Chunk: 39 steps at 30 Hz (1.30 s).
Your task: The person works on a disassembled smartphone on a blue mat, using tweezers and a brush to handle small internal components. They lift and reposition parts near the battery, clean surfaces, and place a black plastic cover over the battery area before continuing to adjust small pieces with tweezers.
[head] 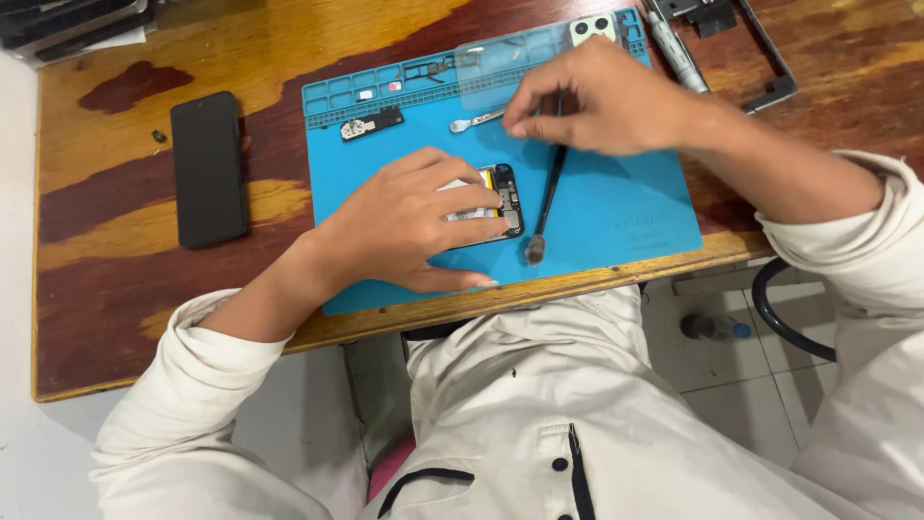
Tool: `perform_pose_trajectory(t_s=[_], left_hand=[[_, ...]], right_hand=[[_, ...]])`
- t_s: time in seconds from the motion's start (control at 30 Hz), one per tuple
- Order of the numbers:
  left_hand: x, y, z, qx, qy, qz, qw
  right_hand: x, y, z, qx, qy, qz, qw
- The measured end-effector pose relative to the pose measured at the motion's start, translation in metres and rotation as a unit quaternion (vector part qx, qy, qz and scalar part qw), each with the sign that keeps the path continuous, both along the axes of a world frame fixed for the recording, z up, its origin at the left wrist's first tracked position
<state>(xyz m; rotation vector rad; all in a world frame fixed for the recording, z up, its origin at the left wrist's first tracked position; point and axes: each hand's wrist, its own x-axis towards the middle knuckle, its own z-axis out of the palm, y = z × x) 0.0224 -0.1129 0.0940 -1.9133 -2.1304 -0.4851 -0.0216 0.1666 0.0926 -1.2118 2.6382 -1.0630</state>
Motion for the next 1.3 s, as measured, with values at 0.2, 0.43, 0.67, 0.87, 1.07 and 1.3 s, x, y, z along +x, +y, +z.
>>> perform_pose_trajectory(t_s=[0.2,0.43,0.67,0.87,1.07,1.3], left_hand=[[0.002,0.002,0.003,0.015,0.016,0.006,1.000],[0.002,0.002,0.002,0.015,0.018,0.000,1.000],[0.002,-0.001,-0.002,0.017,-0.010,0.006,1.000],[0.000,-0.004,-0.005,0.027,-0.061,0.005,0.998],[0.002,-0.004,-0.005,0.035,-0.028,0.016,0.999],[0.002,-0.006,-0.009,0.044,-0.032,0.003,0.998]], right_hand=[[-0.010,0.013,-0.001,0.006,0.024,-0.025,0.999],[-0.010,0.013,-0.001,0.025,0.025,-0.017,0.999],[-0.008,0.012,0.002,0.024,0.026,-0.011,0.999],[-0.007,0.012,0.002,0.026,0.022,-0.013,0.999],[-0.007,0.014,0.000,0.033,0.021,-0.022,0.999],[-0.008,0.018,-0.004,0.033,0.065,-0.018,0.997]])
